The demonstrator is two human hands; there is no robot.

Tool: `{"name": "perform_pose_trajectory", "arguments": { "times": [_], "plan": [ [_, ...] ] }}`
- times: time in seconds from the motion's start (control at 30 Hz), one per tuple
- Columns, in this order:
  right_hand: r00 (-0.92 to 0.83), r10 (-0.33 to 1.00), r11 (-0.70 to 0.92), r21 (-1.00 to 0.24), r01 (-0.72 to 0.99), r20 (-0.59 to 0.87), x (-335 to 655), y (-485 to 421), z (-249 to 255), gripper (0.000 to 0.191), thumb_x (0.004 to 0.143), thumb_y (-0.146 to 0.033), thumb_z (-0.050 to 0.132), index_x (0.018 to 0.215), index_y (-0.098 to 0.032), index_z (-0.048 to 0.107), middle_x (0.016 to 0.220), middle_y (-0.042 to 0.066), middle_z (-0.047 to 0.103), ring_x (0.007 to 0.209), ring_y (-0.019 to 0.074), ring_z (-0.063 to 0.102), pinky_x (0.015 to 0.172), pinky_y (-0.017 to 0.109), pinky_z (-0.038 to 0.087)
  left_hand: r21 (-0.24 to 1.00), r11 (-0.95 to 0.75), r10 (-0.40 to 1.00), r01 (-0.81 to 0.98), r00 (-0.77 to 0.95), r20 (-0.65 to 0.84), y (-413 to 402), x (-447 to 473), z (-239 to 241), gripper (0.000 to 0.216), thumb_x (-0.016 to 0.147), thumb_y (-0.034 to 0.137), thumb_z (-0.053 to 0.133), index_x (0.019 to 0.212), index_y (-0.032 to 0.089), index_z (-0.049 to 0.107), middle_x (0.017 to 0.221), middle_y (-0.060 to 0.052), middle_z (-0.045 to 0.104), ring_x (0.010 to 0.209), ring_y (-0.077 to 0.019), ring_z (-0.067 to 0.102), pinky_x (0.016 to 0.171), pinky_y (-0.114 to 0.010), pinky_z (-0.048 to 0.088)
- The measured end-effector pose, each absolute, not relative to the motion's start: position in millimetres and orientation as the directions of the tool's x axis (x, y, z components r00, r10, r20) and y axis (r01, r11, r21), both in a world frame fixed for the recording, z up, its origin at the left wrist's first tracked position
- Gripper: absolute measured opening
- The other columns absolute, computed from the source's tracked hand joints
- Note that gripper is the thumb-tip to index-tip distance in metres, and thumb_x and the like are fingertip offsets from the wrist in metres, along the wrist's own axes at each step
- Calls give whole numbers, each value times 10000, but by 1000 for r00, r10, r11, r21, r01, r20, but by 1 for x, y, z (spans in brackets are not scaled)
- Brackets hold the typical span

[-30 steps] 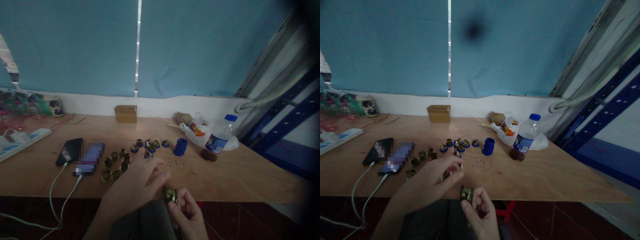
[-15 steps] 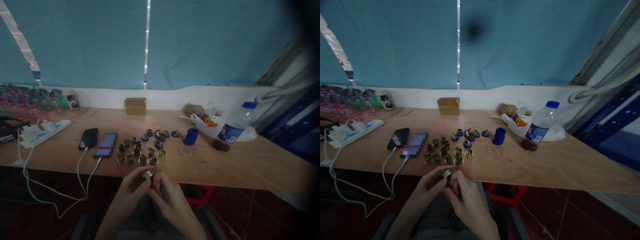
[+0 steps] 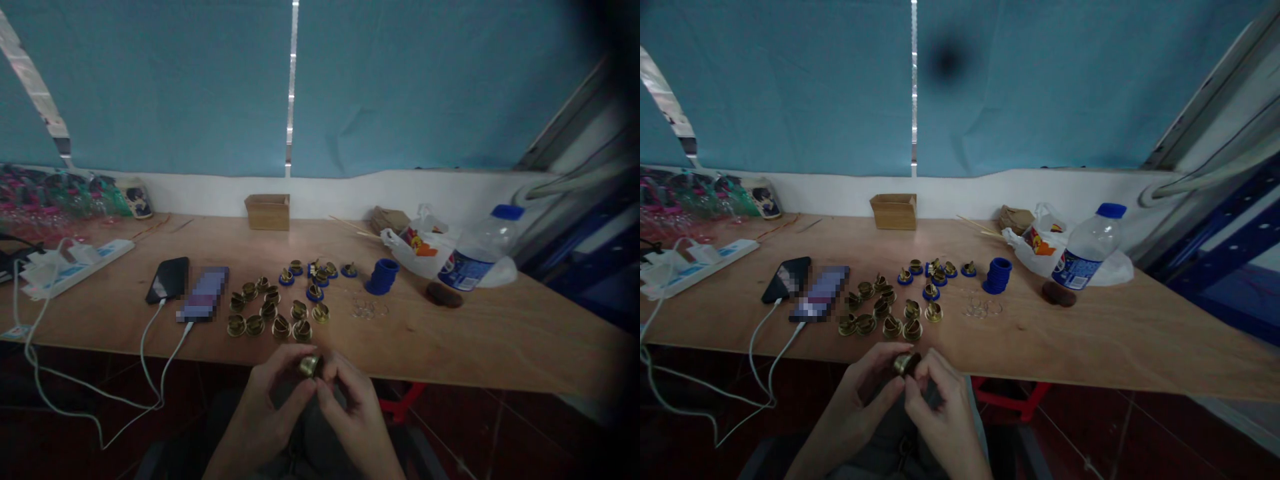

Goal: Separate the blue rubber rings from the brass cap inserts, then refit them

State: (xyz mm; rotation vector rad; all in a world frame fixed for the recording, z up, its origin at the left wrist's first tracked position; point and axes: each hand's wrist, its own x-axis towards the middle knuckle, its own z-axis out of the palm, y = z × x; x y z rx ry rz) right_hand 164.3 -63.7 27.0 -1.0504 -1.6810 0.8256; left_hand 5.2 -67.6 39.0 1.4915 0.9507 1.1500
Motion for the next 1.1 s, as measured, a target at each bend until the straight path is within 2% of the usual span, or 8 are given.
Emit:
{"name": "perform_pose_trajectory", "arguments": {
  "times": [0.1,0.2,0.3,0.4,0.53,0.83,1.03,1.1],
  "plan": [
    [-158,917,394,-890,231,366,165,-66,26,250,919,-284,521,687,-218,454,684,-27,482,644,137,488,600,241,371,964,-252,949,85,216,229,-66,8,32,316,922,225,564,1227,305,598,1192,-35,682,1109,-207,636,965,-319,496],
    [-153,944,306,-949,80,292,168,-64,29,300,975,-363,453,715,-218,484,665,-18,513,630,141,511,616,249,410,961,-255,964,106,110,243,-60,6,29,279,935,237,522,1192,291,614,1174,-39,697,1108,-216,642,920,-310,524],
    [-17,967,254,-967,34,253,182,-49,33,312,989,-407,426,749,-223,501,623,-32,506,576,135,513,582,241,419,970,-220,975,107,3,221,-52,1,30,240,888,240,587,1122,263,640,1105,-44,717,1065,-222,667,840,-282,559],
    [138,942,264,-929,259,306,208,-25,37,317,964,-421,470,728,-219,537,618,-26,510,587,143,525,576,239,415,971,-194,977,142,-65,205,-43,-7,33,243,838,235,653,1082,236,660,1061,-53,731,1006,-220,695,824,-276,571],
    [114,937,214,-801,559,330,243,8,38,289,934,-427,496,791,-211,624,675,19,634,610,182,599,590,268,452,942,-267,951,205,-101,291,-32,-12,37,257,816,206,660,1071,236,677,1022,-45,752,948,-212,718,834,-284,574],
    [57,960,149,-671,726,275,261,28,23,251,933,-383,465,964,-238,668,1061,85,751,934,275,720,842,406,540,815,-361,930,454,108,351,13,-9,52,331,815,204,670,1128,297,612,1008,-12,747,881,-201,724,766,-302,585],
    [80,963,117,-668,735,257,262,28,19,227,923,-394,476,958,-261,656,1008,66,764,905,273,733,801,396,570,619,-493,869,611,373,324,57,-25,80,312,854,227,635,1153,294,577,966,-6,695,828,-193,684,721,-307,541],
    [78,965,112,-664,739,249,262,28,19,223,920,-400,478,955,-265,651,984,58,765,887,271,735,773,385,574,565,-542,838,622,454,304,69,-25,91,297,870,227,617,1157,282,569,1038,-17,684,874,-194,677,766,-316,530]
  ]
}}
